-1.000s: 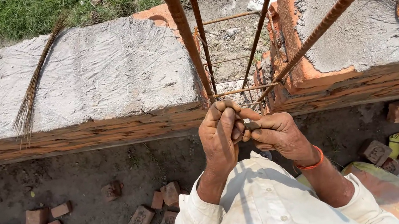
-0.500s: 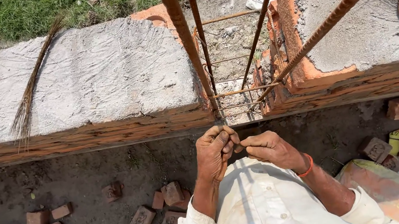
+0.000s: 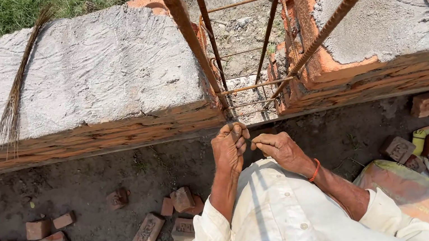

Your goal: The person ties vertical steel rebar rods to a horizontal rebar grid using thin wire. They wrap the wire around the intersections of the rods and twist it tight by hand to secure the structure.

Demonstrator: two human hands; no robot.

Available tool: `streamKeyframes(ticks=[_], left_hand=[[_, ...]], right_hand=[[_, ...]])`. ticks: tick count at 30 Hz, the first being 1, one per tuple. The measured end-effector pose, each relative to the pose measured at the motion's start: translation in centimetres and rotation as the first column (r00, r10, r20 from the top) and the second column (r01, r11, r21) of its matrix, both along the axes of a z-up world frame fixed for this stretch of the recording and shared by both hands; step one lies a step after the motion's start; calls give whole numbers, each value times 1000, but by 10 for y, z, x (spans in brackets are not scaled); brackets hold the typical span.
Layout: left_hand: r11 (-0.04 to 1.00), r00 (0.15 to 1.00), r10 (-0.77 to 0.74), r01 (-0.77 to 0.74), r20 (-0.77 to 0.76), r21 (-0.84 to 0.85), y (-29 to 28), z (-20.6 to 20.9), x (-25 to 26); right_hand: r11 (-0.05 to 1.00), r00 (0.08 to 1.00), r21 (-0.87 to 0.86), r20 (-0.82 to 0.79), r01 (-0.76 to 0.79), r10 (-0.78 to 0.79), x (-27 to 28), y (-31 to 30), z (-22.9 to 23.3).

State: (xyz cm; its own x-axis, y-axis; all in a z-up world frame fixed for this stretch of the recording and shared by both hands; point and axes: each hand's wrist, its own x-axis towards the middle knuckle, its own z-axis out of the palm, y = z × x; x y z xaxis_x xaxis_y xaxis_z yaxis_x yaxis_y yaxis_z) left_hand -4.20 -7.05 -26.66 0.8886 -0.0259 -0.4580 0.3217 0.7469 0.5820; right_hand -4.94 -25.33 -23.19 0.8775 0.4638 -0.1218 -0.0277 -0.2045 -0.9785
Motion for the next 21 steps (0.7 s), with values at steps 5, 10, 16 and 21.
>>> streamKeyframes(ticks=[5, 10, 16, 21], left_hand=[[997, 996, 70, -68, -53, 40, -10, -13, 4], [999, 999, 18, -20, 37, 46, -6, 1, 9], [889, 958, -204, 95, 202, 447, 22, 102, 14], [717, 877, -242, -126, 414, 686, 85, 150, 34]], right_hand=[[995, 973, 84, -227, 61, -41, 0, -1, -18], [971, 915, 225, -403, 75, 23, 0, -5, 1], [994, 996, 72, -31, 85, -83, -9, -17, 63], [951, 895, -34, 350, 307, -277, 2, -8, 129]])
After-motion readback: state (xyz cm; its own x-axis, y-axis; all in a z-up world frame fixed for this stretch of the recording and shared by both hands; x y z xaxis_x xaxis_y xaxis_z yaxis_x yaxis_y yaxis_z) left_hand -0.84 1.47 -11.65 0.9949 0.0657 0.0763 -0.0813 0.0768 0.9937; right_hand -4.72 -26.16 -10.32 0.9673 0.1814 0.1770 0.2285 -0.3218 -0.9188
